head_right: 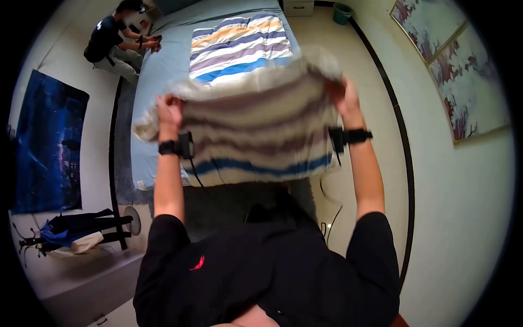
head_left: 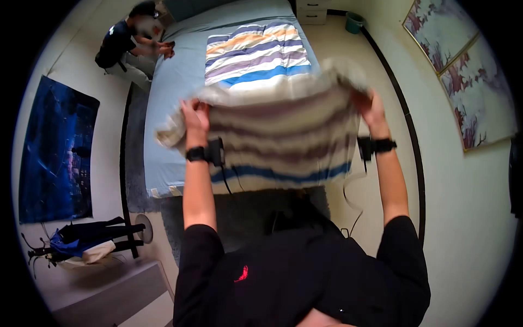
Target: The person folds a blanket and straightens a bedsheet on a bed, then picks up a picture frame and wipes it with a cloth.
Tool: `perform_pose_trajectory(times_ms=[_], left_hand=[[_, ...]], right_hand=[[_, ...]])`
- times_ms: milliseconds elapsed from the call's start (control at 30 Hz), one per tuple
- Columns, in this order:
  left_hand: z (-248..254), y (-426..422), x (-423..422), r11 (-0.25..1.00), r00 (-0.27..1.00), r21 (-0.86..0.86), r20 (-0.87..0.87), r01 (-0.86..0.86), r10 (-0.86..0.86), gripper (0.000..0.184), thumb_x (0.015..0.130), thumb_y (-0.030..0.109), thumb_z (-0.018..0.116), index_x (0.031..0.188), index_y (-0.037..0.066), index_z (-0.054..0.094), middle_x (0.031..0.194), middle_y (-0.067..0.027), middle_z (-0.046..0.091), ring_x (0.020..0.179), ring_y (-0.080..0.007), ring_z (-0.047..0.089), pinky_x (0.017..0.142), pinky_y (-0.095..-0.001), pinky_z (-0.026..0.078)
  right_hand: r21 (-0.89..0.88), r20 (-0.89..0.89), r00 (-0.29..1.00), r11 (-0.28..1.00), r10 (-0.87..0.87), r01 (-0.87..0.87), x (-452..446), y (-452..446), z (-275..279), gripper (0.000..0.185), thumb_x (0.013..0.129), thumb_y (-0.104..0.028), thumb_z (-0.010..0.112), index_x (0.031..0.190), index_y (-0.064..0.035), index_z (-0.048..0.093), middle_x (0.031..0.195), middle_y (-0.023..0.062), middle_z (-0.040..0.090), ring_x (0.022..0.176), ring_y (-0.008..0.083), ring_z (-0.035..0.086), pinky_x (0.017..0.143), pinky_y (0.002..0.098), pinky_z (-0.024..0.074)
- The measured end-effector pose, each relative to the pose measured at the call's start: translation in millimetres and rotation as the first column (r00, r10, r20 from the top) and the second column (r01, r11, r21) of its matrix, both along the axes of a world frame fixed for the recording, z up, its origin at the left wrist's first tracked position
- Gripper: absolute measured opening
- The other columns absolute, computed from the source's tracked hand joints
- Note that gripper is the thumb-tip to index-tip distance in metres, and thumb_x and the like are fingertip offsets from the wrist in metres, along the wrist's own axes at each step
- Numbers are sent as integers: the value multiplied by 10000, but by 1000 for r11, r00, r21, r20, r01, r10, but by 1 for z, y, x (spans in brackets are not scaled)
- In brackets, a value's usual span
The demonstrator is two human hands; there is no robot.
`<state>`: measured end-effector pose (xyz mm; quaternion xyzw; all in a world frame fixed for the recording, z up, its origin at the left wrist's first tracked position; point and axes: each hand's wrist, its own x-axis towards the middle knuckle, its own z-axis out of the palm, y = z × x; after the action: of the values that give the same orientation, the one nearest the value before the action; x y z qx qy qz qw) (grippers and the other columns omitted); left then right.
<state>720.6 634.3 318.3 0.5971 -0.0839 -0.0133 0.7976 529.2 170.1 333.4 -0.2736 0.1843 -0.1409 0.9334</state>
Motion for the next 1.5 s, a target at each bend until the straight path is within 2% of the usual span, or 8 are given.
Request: perform_pose_trajectory(times_ms=[33, 133, 233, 367, 433, 733, 1067, 1500], left_hand=[[53, -23, 22, 882, 981, -460, -192, -97, 8, 382, 877, 188, 444, 1248, 115, 392, 1061, -105, 555, 871, -212, 574, 717, -310, 459], [91, -35, 19, 925, 948, -256, 227, 280, -224, 448, 891, 162, 415, 1320, 125, 289, 1069, -136, 570, 840, -234, 602, 760, -316, 480], [17, -39, 0, 950, 949, -145, -114, 278, -295, 399, 857, 195, 485, 1234, 111, 387, 1023, -103, 574, 826, -203, 589, 727, -304, 483], [-208, 24, -80, 926, 625, -235, -685, 296, -374, 260, 870, 258, 445, 1041, 71, 501, 922, -80, 564, 797, -184, 556, 681, -303, 455], [-296, 90, -119, 814, -18, -400, -901, 421, -433, 161, 840, 268, 494, 855, 108, 509, 716, -43, 562, 628, -197, 562, 528, -309, 441], [-296, 177, -152, 918, 205, 366, -921, 155, 332, 457, 798, 290, 554, 1187, 133, 373, 1092, -94, 519, 740, -247, 589, 595, -380, 494], [-343, 96, -46, 974, 115, -139, -986, -181, -119, 738, 737, 550, 589, 1293, 124, 357, 1307, -107, 390, 1189, -300, 381, 929, -510, 334], [-303, 63, -61, 909, 386, 345, -825, -233, 412, 466, 710, 215, 624, 1075, -51, 512, 977, -96, 579, 837, -194, 577, 649, -321, 466]], right_hand=[[-170, 85, 992, 979, -98, 112, 19, 1, 26, 270, 888, -114, 386, 1117, 0, 473, 1081, 131, 558, 975, 221, 553, 863, 330, 439], [-589, 241, 963, 771, -117, 242, 40, 26, 82, 227, 877, -93, 396, 1047, 10, 505, 1008, 132, 585, 908, 188, 572, 824, 292, 445], [-780, 118, 989, 624, 85, 39, 27, 43, 12, 206, 862, -99, 429, 1009, 8, 528, 882, 80, 593, 841, 148, 560, 779, 258, 439], [-314, -724, 638, 698, 263, -644, -59, 84, -140, 151, 837, -221, 495, 851, -85, 560, 770, -6, 565, 633, 81, 523, 569, 217, 437], [36, -639, 470, 633, 609, -773, -143, 72, -240, 194, 845, -230, 470, 717, -107, 548, 592, -36, 515, 572, 85, 504, 513, 215, 391], [14, -990, 121, 912, 69, -409, -220, 98, -258, 176, 816, -213, 482, 944, -94, 497, 905, 41, 557, 774, 168, 577, 633, 371, 468], [-61, -933, 347, 912, 92, -405, -29, 85, -266, 1134, 650, -517, 697, 1373, -220, -126, 1442, 98, 56, 1259, 426, 153, 879, 566, 348], [-296, -815, 508, 954, -279, 50, -13, 112, -324, 455, 771, -222, 578, 1151, 5, 471, 1047, 109, 561, 913, 226, 569, 712, 339, 485]])
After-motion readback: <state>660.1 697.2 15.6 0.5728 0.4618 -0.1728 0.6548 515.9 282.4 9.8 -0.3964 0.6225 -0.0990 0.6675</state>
